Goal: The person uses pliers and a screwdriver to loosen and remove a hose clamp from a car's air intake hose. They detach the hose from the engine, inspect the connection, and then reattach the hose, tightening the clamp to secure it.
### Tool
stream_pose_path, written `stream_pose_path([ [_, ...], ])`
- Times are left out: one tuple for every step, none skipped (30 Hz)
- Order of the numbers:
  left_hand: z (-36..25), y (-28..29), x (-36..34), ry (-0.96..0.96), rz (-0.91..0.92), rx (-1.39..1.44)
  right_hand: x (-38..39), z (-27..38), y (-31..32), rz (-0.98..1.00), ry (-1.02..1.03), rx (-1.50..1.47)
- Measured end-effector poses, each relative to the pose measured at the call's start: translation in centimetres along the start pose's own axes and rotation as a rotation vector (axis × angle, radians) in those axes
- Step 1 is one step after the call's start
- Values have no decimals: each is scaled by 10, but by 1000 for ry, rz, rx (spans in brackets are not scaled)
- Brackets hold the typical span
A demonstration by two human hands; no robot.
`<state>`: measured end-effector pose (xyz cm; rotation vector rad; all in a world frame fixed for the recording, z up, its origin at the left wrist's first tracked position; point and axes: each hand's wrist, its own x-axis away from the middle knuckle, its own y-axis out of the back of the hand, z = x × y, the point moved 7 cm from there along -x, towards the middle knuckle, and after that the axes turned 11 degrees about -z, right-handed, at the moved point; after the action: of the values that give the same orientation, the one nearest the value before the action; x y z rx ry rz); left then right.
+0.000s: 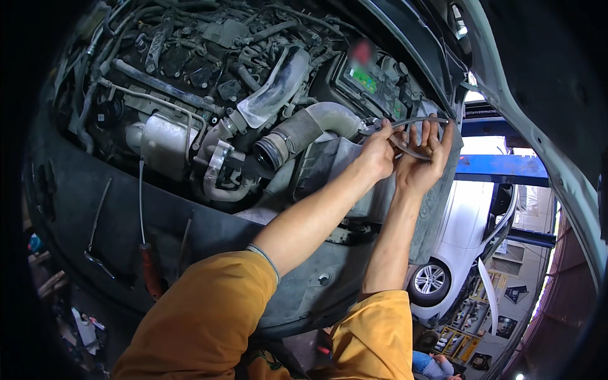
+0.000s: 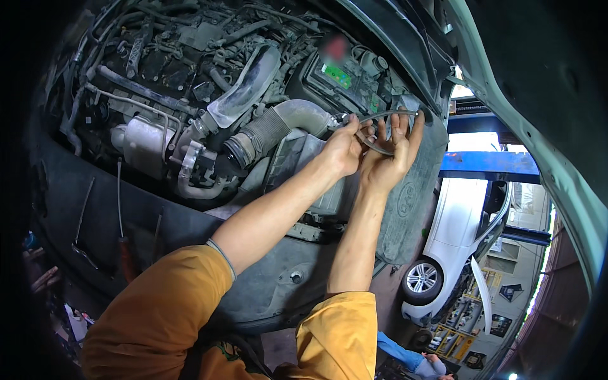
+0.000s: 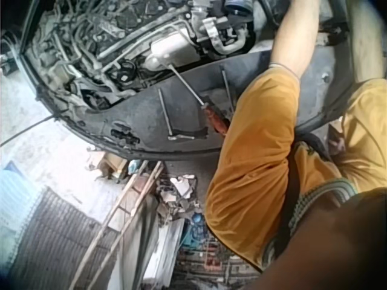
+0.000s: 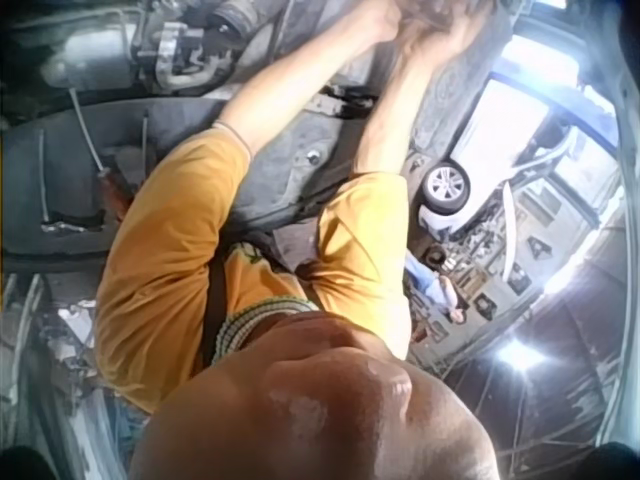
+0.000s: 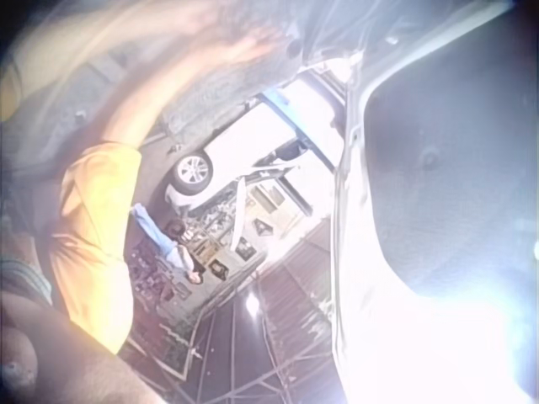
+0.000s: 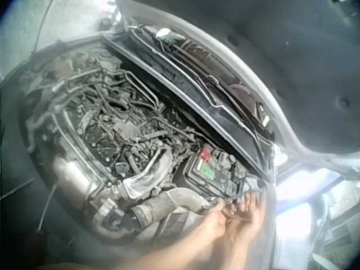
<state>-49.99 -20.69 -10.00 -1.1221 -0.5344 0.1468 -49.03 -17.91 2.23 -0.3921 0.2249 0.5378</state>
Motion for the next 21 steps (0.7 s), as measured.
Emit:
stream_pose_path([
  [0, -1, -2, 5, -8, 0, -3, -1, -1, -3, -11, 10],
  [0, -2, -4, 10, -16, 0, -8, -2, -1, -7, -21, 20],
  [1, -4, -5, 15, -23, 0, -13, -2, -2, -10, -31, 31],
  [-1, -2, -8, -3, -38, 2, -16, -4, -3, -23, -37, 51],
  [-2, -1, -10, -22, -52, 3, -18, -6, -5, -27, -43, 69],
  [-4, 0, -12, -41, -66, 5, -20, -7, -7, -31, -50, 88],
  [-4, -1, -8, -34, -87, 11, -22, -8, -5, -41, -51, 111],
  [-3, -3, -3, -29, -108, 17, -24, -8, -2, -62, -49, 126],
  [-3, -5, 1, -24, -129, 23, -25, -8, 1, -82, -48, 140],
  [-7, -4, -1, -43, -115, 36, -25, -10, -2, -93, -52, 154],
  [-10, -5, -4, -62, -101, 50, -26, -13, -5, -82, -59, 149],
  [-14, -5, -6, -82, -87, 63, -29, -15, -7, -71, -65, 143],
  [-11, -5, -3, -74, -118, 61, -33, -17, -3, -70, -71, 138],
  [-6, -10, 4, -62, -145, 59, -35, -13, 0, -77, -72, 151],
  [-2, -14, 10, -48, -173, 57, -38, -11, 5, -88, -78, 159],
  [-4, -13, 10, -49, -155, 28, -38, -11, 5, -92, -91, 158],
  [-5, -13, 9, -56, -152, 15, -37, -12, 4, -97, -104, 157],
  [-7, -12, 7, -60, -148, 1, -38, -14, 4, -112, -128, 165],
  [-5, -10, 5, -58, -146, -14, -39, -15, 4, -118, -132, 168],
  [-5, -9, 1, -40, -151, -27, -42, -16, 4, -124, -136, 173],
  [-5, -8, -2, -41, -131, -37, -43, -17, 4, -131, -139, 177],
])
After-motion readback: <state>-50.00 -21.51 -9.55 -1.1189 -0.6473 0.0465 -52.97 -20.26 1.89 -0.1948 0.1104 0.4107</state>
